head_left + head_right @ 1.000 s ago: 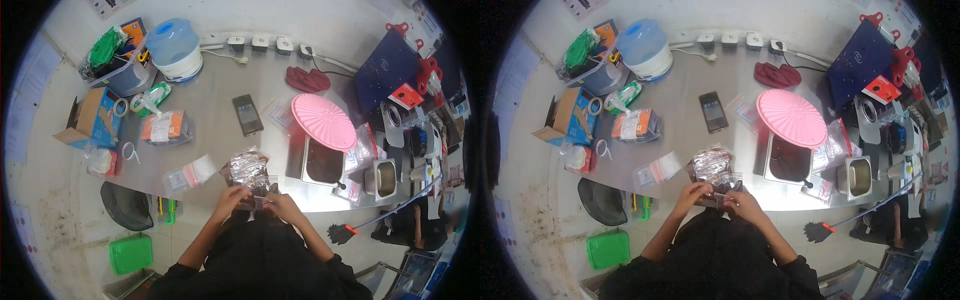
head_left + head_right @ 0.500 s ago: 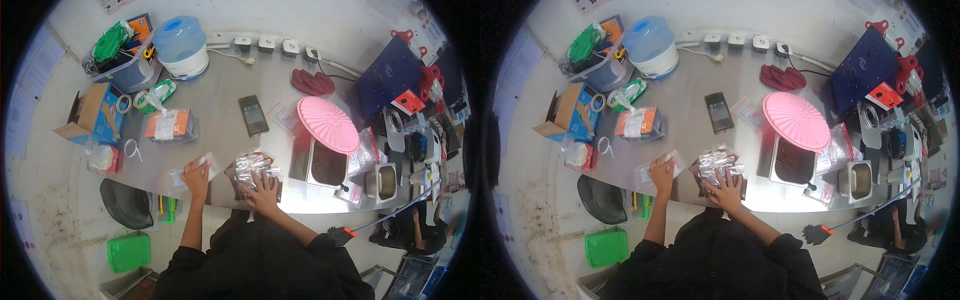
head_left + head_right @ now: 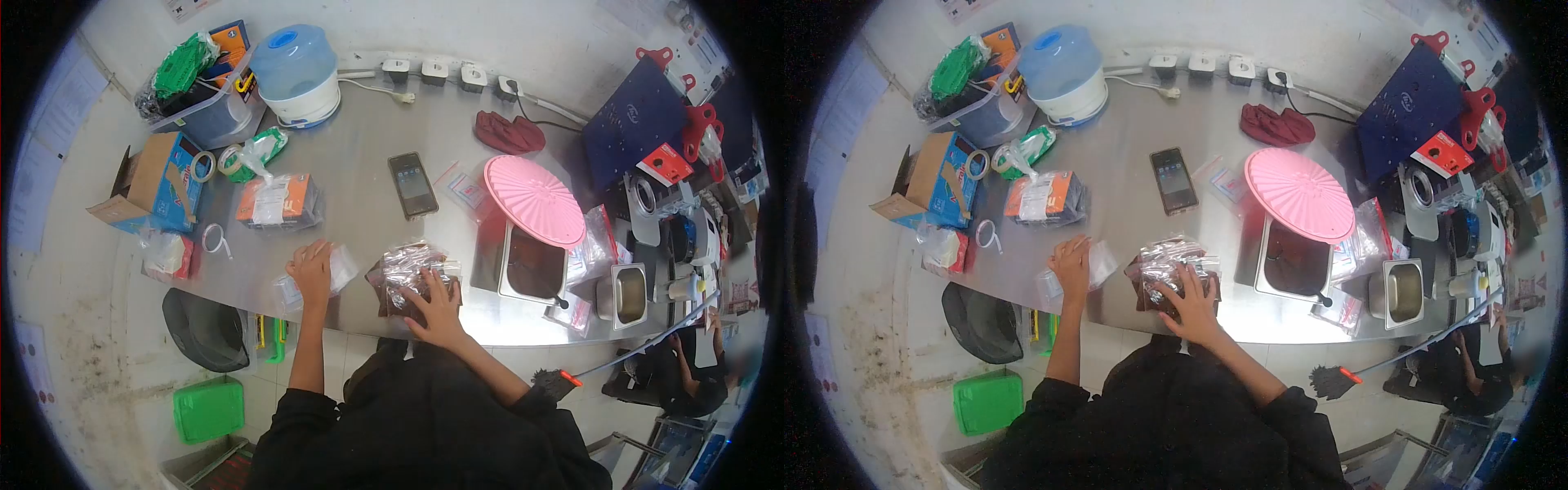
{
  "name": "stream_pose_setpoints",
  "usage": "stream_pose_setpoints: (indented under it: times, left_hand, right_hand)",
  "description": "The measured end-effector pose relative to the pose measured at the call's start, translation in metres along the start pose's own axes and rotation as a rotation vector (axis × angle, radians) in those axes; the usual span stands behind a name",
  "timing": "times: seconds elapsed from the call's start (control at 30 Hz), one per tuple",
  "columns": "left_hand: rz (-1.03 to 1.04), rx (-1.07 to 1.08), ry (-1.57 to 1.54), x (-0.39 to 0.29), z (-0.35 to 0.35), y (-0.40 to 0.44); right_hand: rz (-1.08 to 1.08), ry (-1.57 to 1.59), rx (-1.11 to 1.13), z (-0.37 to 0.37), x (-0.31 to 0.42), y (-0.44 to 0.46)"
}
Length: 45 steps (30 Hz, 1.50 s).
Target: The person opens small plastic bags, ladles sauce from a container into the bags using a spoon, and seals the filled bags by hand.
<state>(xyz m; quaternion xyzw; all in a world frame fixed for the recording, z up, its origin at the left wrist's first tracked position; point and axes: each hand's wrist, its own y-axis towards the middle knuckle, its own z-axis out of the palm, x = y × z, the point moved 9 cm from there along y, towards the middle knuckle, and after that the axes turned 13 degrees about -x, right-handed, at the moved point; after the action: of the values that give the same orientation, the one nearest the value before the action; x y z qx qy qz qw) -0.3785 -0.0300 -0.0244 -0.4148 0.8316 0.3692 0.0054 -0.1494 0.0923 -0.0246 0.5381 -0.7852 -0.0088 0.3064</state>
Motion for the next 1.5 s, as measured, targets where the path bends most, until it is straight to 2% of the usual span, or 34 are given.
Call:
stream_pose_setpoints:
  times: [0.07,0.1,0.17,0.2,0.23,0.27,0.3,0.33,0.37,0.43,0.5,0.57,0.7,0.77,0.8,0.87,0.9,0.97,1.03,1.1,1.17,1.2,1.23,1.27,1.3,1.33,1.37,1.4,1.43,1.47,1.5]
  left_hand:
    - [0.085,-0.19,-0.04,-0.015,-0.024,0.007]
    - [0.09,-0.191,-0.041,-0.021,-0.029,0.012]
    - [-0.023,-0.274,-0.361,-0.033,-0.047,0.022]
    - [-0.018,-0.271,-0.368,-0.052,-0.055,0.025]
    - [-0.343,-0.188,-0.719,-0.055,-0.049,0.025]
    - [-0.673,-0.089,-1.06,-0.064,-0.035,0.017]
    - [-0.665,-0.083,-1.069,-0.081,-0.041,0.016]
    - [-0.824,0.028,-1.223,-0.094,-0.034,0.004]
    - [-0.985,0.146,-1.37,-0.109,-0.026,-0.01]
    - [-1.027,0.148,-1.412,-0.126,-0.03,-0.023]
    - [-1.074,0.145,-1.451,-0.14,-0.033,-0.027]
    - [-1.168,0.13,-1.441,-0.146,-0.037,-0.032]
    - [-1.046,0.236,-1.402,-0.144,-0.013,-0.038]
    - [-0.664,-0.003,-1.015,-0.14,-0.03,-0.026]
    - [-0.655,0.01,-1.031,-0.146,-0.033,-0.028]
    - [-0.114,0.052,-0.697,-0.189,-0.062,-0.018]
    - [-0.107,0.056,-0.708,-0.197,-0.069,-0.014]
    - [-0.184,0.66,-0.863,-0.226,-0.046,-0.033]
    - [-0.173,0.714,-0.913,-0.229,-0.039,-0.034]
    - [-0.163,0.772,-0.964,-0.234,-0.035,-0.036]
    - [-0.266,0.945,-1.158,-0.243,-0.031,-0.047]
    - [-0.261,0.955,-1.159,-0.247,-0.034,-0.047]
    - [-0.062,0.837,-1.033,-0.254,-0.046,-0.038]
    - [0.131,0.713,-0.903,-0.263,-0.057,-0.032]
    - [0.138,0.723,-0.91,-0.268,-0.056,-0.034]
    - [0.187,0.62,-0.938,-0.273,-0.063,-0.031]
    - [0.233,0.516,-0.963,-0.278,-0.071,-0.029]
    - [0.239,0.523,-0.966,-0.281,-0.07,-0.034]
    - [-0.076,0.637,-1.167,-0.273,-0.057,-0.041]
    - [-0.409,0.741,-1.346,-0.268,-0.044,-0.053]
    - [-0.407,0.745,-1.344,-0.274,-0.047,-0.053]
  right_hand:
    - [0.002,0.034,-0.017,-0.01,0.003,0.005]
    - [0.014,0.072,-0.081,-0.019,0.004,0.01]
    - [0.034,0.104,-0.151,-0.029,0.004,0.023]
    - [0.09,0.275,-0.115,-0.025,0.006,0.032]
    - [0.143,0.446,-0.08,-0.021,0.009,0.039]
    - [0.147,0.44,-0.089,-0.021,0.02,0.046]
    - [0.377,0.76,-0.123,-0.019,0.019,0.051]
    - [0.606,1.081,-0.159,-0.015,0.013,0.051]
    - [0.606,1.078,-0.173,-0.022,0.01,0.053]
    - [1.003,1.72,-0.077,-0.007,0.007,0.044]
    - [0.981,1.648,-0.181,-0.023,-0.001,0.045]
    - [1.055,1.59,-0.307,-0.034,-0.017,0.038]
    - [0.98,1.371,-0.294,-0.07,-0.02,0.04]
    - [0.878,1.125,-0.324,-0.09,-0.025,0.039]
    - [0.88,1.117,-0.345,-0.093,-0.031,0.034]
    - [0.652,0.618,-0.309,-0.11,-0.033,0.031]
    - [0.656,0.611,-0.321,-0.114,-0.034,0.027]
    - [0.678,0.653,-0.251,-0.115,-0.029,0.022]
    - [0.708,0.686,-0.182,-0.119,-0.036,0.014]
    - [0.843,1.107,-0.019,-0.101,-0.035,0.002]
    - [0.852,1.169,-0.03,-0.105,-0.034,-0.003]
    - [0.858,1.234,-0.032,-0.105,-0.031,-0.007]
    - [0.864,1.233,-0.044,-0.104,-0.027,-0.011]
    - [0.727,0.963,-0.167,-0.116,-0.025,-0.009]
    - [0.587,0.687,-0.277,-0.133,-0.019,-0.006]
    - [0.494,0.437,-0.221,-0.144,-0.007,-0.001]
    - [0.503,0.434,-0.226,-0.144,-0.005,-0.001]
    - [0.52,0.496,-0.322,-0.15,-0.005,-0.002]
    - [0.534,0.558,-0.419,-0.157,-0.006,-0.003]
    - [0.538,0.559,-0.423,-0.159,-0.006,-0.003]
    - [0.616,0.685,-0.436,-0.159,-0.011,-0.004]
